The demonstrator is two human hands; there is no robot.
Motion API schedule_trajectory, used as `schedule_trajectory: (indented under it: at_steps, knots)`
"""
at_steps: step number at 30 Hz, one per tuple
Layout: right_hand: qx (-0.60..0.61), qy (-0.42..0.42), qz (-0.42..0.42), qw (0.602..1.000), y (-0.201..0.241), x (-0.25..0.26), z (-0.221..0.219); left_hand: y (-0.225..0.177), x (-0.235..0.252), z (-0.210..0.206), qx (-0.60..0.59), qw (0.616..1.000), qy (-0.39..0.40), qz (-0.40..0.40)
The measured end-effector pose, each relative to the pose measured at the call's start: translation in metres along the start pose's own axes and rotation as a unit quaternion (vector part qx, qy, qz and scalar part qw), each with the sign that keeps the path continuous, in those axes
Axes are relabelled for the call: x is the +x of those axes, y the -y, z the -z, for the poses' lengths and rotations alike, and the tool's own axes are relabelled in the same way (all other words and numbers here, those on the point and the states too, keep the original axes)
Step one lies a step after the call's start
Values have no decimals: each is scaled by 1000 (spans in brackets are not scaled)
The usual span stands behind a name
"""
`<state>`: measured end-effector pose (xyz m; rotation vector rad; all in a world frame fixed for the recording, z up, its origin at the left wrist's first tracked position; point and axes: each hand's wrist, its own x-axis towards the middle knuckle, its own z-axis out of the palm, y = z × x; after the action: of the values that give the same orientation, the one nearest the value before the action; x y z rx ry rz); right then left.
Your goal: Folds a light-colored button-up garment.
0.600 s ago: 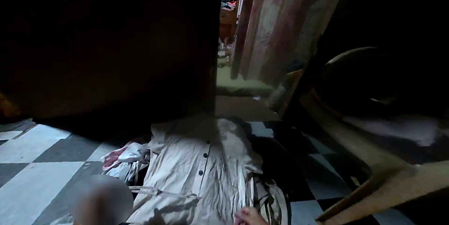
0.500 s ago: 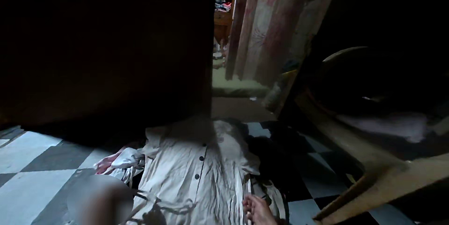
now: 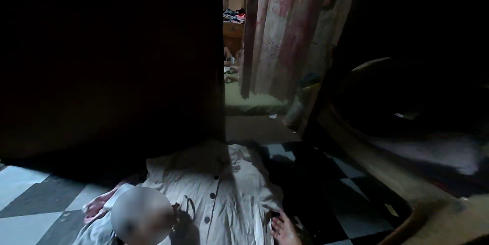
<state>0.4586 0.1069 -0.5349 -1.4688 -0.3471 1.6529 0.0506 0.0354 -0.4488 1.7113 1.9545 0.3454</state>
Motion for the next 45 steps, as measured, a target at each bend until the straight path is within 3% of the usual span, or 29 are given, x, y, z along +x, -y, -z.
schedule_trajectory:
  at_steps: [2, 5, 7, 11, 15, 20, 24, 28, 30, 32, 34, 36, 38, 42, 45]
  knots:
    - [14, -5, -5, 1000, 4, 8, -6, 17, 18, -2, -120, 990, -28, 75]
    - [55, -6, -4, 998, 7, 14, -14, 33, 35, -2, -329, 915, -210, 107]
    - [68, -13, 4, 998, 7, 20, -19, 46, 49, 1, -362, 888, -249, 136]
    - [77, -23, 4, 997, 6, 35, -27, 68, 77, 1, -301, 906, -205, 214]
    - [89, -35, -14, 995, 3, 46, -35, 71, 85, -6, -285, 892, -216, 278]
    - [-56, -73, 42, 995, 9, 44, -42, 67, 81, 8, -82, 937, -148, 306]
    - [-118, -102, 113, 981, 28, 37, -45, 35, 60, 17, 1, 951, -184, 248]
    - [1, -78, 79, 994, 26, 36, -41, -44, 23, -10, 45, 953, -298, -4]
    - [79, -60, 62, 993, 23, 28, -41, -80, 15, -46, 66, 947, -286, -129]
    - [105, -70, 76, 989, 25, 23, -42, -107, 16, -83, 82, 952, -211, -208]
    - [91, -80, 114, 986, 31, 19, -40, -124, 25, -111, 112, 957, -119, -239]
    - [55, -90, 155, 982, 38, 17, -34, -129, 41, -129, 139, 966, -36, -214]
    - [45, -87, 131, 986, 40, 23, -22, -131, 52, -139, 179, 966, 22, -188]
    - [32, -37, -3, 999, 32, 47, -5, -143, 63, -139, 214, 959, 51, -178]
    - [36, -11, 30, 999, 36, 54, -9, -152, 76, -135, 205, 962, 42, -175]
